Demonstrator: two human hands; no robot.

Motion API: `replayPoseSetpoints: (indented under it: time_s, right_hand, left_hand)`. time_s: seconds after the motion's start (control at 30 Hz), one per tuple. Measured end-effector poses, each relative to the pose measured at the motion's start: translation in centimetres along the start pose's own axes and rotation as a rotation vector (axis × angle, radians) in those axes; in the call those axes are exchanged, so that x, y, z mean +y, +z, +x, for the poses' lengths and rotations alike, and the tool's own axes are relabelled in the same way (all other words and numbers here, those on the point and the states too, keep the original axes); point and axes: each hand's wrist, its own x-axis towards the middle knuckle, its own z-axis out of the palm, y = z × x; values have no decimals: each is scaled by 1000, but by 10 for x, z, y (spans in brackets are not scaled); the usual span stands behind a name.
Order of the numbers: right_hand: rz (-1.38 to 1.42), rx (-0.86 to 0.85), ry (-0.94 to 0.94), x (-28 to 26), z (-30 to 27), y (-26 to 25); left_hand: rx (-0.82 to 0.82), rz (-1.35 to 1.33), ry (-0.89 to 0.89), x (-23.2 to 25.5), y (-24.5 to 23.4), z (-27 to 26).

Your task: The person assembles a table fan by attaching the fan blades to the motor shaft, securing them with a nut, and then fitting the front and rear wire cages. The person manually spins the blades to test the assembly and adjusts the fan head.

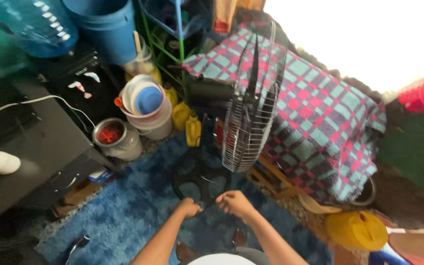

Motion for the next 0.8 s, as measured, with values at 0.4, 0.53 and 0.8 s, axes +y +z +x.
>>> replayPoseSetpoints:
  time_s: [0.4, 0.53, 0.8]
  right_hand:
    - [-235, 83, -99, 13, 53, -81]
    - [-34, 20, -63, 28, 83, -111]
    - [119, 189, -145, 32, 137, -163]
  left_hand:
    - [427, -681, 400, 86, -28, -53]
    - [383, -951, 361, 105, -47, -100]
    - [607, -1090, 339, 125, -61, -138]
